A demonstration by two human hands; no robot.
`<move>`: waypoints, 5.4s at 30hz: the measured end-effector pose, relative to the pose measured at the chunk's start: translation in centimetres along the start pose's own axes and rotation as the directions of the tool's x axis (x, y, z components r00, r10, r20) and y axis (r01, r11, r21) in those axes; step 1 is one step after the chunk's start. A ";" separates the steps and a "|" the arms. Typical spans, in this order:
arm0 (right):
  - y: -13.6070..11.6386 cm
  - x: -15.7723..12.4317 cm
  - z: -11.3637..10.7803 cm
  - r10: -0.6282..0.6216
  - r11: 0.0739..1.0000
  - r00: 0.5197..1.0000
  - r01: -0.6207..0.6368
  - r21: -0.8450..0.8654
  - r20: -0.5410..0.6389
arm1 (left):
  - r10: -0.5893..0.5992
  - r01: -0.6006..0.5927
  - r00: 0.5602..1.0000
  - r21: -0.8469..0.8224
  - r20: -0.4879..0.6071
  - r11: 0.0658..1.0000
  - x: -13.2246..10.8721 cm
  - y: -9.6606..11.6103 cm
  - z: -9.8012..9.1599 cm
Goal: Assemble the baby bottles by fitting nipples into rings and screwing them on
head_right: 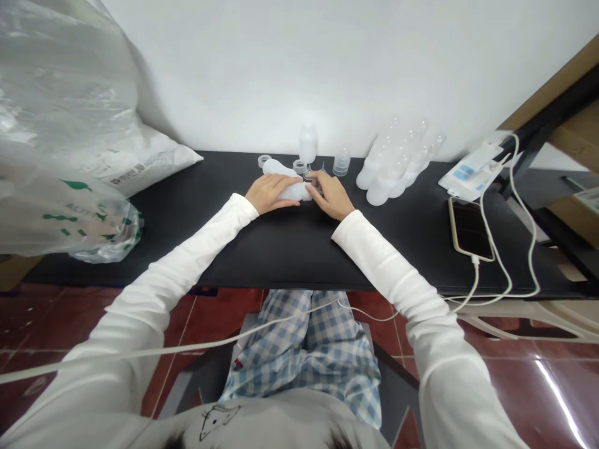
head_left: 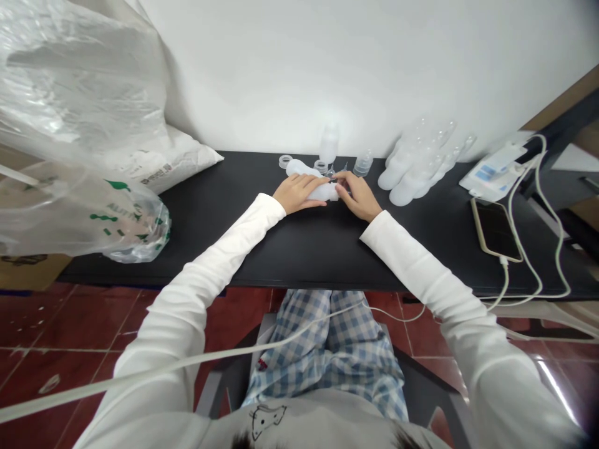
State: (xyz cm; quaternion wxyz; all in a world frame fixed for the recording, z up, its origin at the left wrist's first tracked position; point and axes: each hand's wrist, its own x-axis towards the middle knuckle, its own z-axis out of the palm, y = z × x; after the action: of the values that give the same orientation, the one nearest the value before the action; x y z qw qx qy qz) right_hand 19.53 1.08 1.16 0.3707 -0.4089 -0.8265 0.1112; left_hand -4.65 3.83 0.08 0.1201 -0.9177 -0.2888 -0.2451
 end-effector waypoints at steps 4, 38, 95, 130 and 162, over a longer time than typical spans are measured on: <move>0.2 0.0 -0.2 -0.117 0.993 0.992 0.119 -0.024 0.050 | -0.016 0.016 1.000 -0.032 -0.010 0.999 -0.1 -0.4 0.2; 0.0 0.2 0.7 0.250 0.908 0.938 -0.142 0.393 -0.240 | -0.074 0.089 0.995 -0.270 0.063 0.959 -0.1 -1.7 -0.5; 5.5 1.4 -0.2 0.170 0.862 0.947 -0.277 -0.425 -0.273 | -0.479 0.452 0.848 -0.782 0.227 0.430 1.9 2.8 1.9; 4.1 0.0 1.2 0.337 0.825 0.901 -0.142 0.546 -0.273 | -0.924 0.155 0.280 -0.962 0.262 -0.226 1.5 1.1 1.0; 1.8 -0.2 1.5 0.322 0.825 0.934 -0.195 0.530 -0.157 | -0.751 0.483 0.520 -0.865 0.407 -0.135 1.5 1.6 -0.2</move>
State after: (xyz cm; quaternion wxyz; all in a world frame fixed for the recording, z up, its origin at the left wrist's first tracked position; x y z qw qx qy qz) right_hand 19.56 2.26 -0.87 0.5431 -0.4162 -0.6535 0.3236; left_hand -2.65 3.17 0.88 -0.5414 -0.4989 -0.4671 -0.4897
